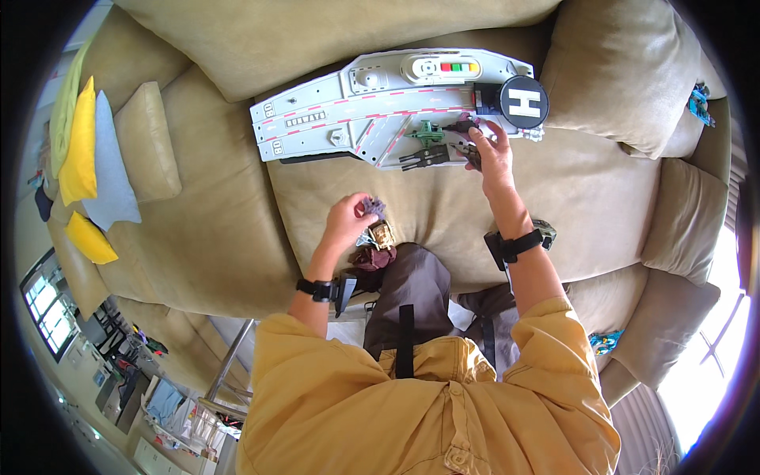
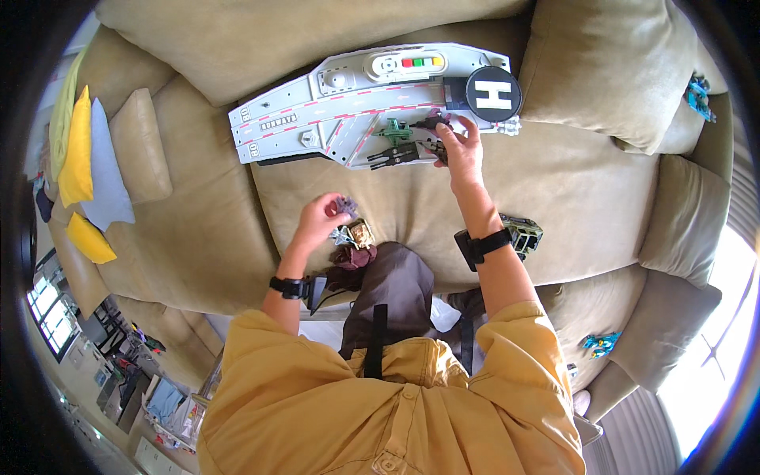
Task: The person wipes a table with a cloth, moves books and papers aside, then moves to a sofa to arrange toy vehicles and a plastic toy ship.
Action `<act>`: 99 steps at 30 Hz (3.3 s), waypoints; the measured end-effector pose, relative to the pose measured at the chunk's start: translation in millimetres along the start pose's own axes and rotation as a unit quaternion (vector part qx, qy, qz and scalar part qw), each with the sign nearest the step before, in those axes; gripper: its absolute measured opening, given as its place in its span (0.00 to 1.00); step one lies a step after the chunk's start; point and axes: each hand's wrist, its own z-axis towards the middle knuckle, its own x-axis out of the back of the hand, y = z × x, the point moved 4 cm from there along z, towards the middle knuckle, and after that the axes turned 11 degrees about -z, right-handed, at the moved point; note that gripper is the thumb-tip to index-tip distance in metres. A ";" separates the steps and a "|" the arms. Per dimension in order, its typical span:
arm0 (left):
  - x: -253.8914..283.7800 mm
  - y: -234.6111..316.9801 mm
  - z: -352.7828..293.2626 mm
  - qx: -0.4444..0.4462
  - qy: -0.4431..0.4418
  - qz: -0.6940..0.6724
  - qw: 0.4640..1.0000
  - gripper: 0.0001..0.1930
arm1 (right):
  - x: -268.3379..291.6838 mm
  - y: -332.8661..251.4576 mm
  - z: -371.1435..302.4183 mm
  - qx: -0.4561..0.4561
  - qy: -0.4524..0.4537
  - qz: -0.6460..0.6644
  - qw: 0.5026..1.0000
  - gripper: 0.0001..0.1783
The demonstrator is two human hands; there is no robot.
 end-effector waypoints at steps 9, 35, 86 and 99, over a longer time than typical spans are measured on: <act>25.6 108.5 72.6 -0.185 0.094 -0.046 0.977 0.18 | 32.1 3.2 -11.5 -0.027 0.002 0.003 1.000 0.21; -38.4 -43.8 -61.7 0.086 0.190 0.158 0.965 0.29 | -25.2 -44.6 -1.5 0.526 0.013 -0.468 0.710 0.30; 44.6 103.8 34.8 -0.037 0.185 -0.456 0.870 0.24 | 39.9 7.5 -16.7 0.138 0.020 -0.331 0.933 0.11; 67.4 128.0 85.7 0.116 0.177 -0.325 0.922 0.28 | 43.1 11.8 -29.1 0.150 -0.006 -0.358 0.922 0.10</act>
